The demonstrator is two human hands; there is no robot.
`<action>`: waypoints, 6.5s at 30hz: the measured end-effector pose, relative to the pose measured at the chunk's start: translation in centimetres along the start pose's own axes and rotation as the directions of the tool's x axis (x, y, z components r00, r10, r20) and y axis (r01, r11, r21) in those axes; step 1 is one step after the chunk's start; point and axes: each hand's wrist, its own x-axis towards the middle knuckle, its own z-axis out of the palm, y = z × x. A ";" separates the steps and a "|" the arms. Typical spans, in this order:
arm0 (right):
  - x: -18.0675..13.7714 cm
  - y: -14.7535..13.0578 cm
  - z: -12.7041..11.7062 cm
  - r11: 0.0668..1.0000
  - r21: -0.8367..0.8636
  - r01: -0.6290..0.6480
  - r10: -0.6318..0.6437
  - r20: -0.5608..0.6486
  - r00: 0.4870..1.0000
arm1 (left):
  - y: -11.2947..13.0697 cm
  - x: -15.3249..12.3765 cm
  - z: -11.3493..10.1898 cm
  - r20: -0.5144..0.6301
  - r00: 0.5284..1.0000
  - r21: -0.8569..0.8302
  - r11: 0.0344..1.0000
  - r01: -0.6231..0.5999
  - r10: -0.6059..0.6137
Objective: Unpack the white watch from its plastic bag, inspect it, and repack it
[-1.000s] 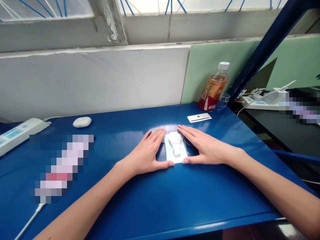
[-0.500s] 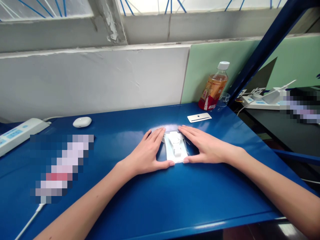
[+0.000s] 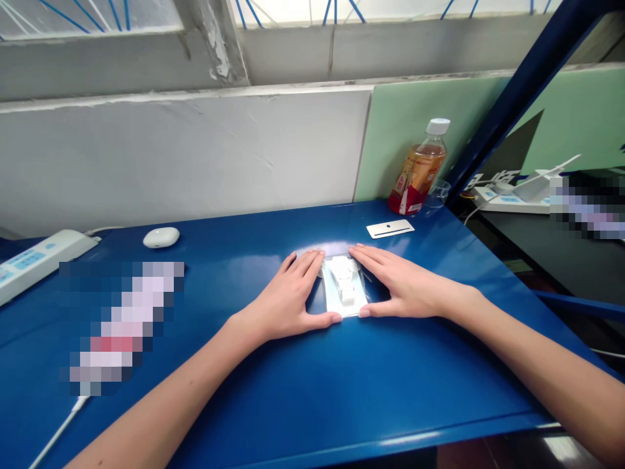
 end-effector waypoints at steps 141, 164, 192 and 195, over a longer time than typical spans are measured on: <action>0.2 -1.4 -1.0 0.936 0.245 0.253 -0.076 -0.563 0.823 | 0.4 -0.4 -1.4 -0.555 0.787 -0.023 0.940 -0.340 0.271; 0.6 0.3 0.4 0.996 0.060 0.061 -0.045 -0.245 0.969 | -0.6 -0.2 -0.1 -0.129 0.990 -0.003 0.998 -0.059 0.058; 0.6 0.2 0.3 0.997 -0.008 0.073 -0.073 -0.179 0.981 | -0.5 0.0 0.0 -0.163 0.986 -0.030 0.999 -0.035 0.030; 0.5 0.1 0.2 0.996 -0.010 0.089 -0.090 -0.156 0.984 | -0.4 0.0 0.0 -0.158 0.987 -0.029 0.999 -0.027 0.022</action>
